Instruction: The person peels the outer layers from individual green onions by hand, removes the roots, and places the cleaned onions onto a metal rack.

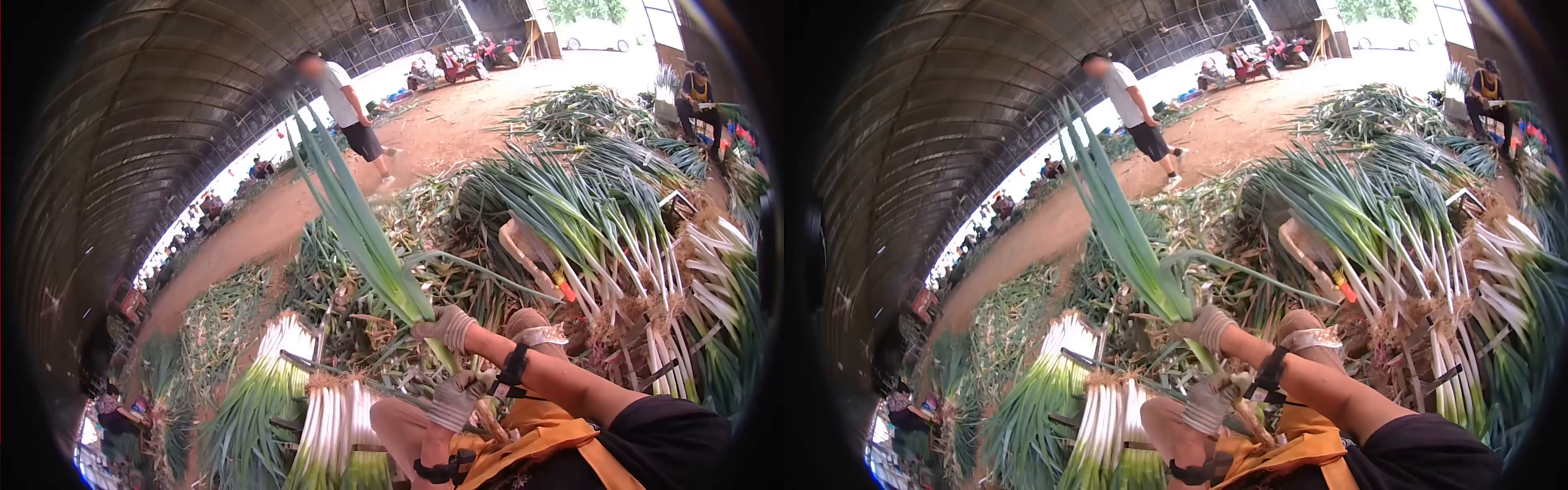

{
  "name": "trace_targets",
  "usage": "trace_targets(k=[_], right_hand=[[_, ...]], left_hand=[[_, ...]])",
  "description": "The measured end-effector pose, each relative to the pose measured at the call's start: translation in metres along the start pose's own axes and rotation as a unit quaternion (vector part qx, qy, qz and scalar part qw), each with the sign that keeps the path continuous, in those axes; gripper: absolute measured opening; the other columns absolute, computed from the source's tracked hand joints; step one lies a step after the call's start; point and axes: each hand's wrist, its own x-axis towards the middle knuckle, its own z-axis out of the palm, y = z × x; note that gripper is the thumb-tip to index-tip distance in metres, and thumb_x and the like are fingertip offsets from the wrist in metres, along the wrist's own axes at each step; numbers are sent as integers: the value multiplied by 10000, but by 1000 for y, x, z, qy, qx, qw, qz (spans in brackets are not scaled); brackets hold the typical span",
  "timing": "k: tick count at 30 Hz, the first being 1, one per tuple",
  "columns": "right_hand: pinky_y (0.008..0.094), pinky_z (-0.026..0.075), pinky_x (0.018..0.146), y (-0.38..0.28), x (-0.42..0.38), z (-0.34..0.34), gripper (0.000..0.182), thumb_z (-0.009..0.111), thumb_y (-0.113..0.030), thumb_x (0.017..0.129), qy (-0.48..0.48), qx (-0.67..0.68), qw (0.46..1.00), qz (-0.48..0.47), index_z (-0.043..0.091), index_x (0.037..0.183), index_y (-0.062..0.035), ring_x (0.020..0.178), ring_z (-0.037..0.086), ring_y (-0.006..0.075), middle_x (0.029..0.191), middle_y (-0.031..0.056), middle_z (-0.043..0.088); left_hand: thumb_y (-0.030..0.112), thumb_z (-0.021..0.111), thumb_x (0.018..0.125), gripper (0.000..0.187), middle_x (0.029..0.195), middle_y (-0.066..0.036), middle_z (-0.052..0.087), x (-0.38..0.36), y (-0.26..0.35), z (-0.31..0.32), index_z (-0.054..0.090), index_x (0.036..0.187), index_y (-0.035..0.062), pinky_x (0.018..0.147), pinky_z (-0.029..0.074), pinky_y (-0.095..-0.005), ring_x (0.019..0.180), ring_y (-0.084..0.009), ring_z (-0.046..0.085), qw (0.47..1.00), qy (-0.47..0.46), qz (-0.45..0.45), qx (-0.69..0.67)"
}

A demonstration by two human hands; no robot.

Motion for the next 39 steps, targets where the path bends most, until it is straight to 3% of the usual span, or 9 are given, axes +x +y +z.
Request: trace_targets(k=[4,7,10,13,16,19,22,25,39], right_hand=[[261,482,593,-10,-10,-8,299,693,-226,749,-17,72,997,12,628,933,1,638,574,105,732,50,635],[270,474,536,-6,-16,-9,309,688,-214,754,-45,212,976,27,599,976,-19,583,568,136,723,48,602],[263,452,508,8,-31,-1,314,685,-229,760,-90,254,961,66,593,992,-39,547,533,122,706,29,569],[248,432,483,30,-47,9,289,697,-185,734,-90,207,973,48,602,951,-20,542,525,116,710,37,577],[250,408,482,28,-60,11,262,703,-233,734,-67,204,974,76,606,870,-31,523,501,106,667,25,560],[255,401,478,25,-62,12,256,693,-261,742,-52,189,976,101,607,821,-34,515,496,106,631,19,549],[268,404,466,26,-61,13,264,663,-276,759,-40,160,982,90,600,807,-24,504,499,120,610,30,546],[282,406,460,25,-59,11,267,654,-274,766,-36,148,983,103,594,788,-15,491,501,139,589,42,543],[270,397,455,27,-59,12,259,664,-275,762,-27,161,981,105,613,819,-27,493,502,127,600,31,549]], left_hand=[[274,600,837,253,730,-80,595,-10,14,-10,620,880,26,628,427,-291,646,-131,515,996,-58,-13,-61],[259,596,842,238,784,-56,606,-7,-30,5,616,902,30,634,433,-274,685,-117,534,999,-3,25,-25],[247,590,849,236,807,-36,604,-7,-24,16,594,932,26,646,443,-258,714,-117,548,975,97,91,-181],[228,585,857,215,799,-5,591,-11,-39,17,572,952,35,648,449,-233,708,-101,539,963,93,22,-252],[221,574,867,186,799,12,580,-16,-58,25,565,944,53,631,448,-214,694,-70,528,877,38,-38,-477],[226,576,868,169,800,18,578,-22,-53,33,565,934,71,603,438,-197,673,-54,519,853,83,-48,-512],[384,589,829,320,621,-17,521,-21,-61,39,538,739,81,459,389,-217,541,-105,508,859,68,-48,-505],[384,567,844,323,622,-12,508,-29,-47,33,529,727,86,451,367,-219,529,-102,478,858,1,-97,-505],[239,583,856,176,668,-14,552,-29,-58,46,556,813,70,505,432,-222,562,-116,525,881,27,-60,-469]])
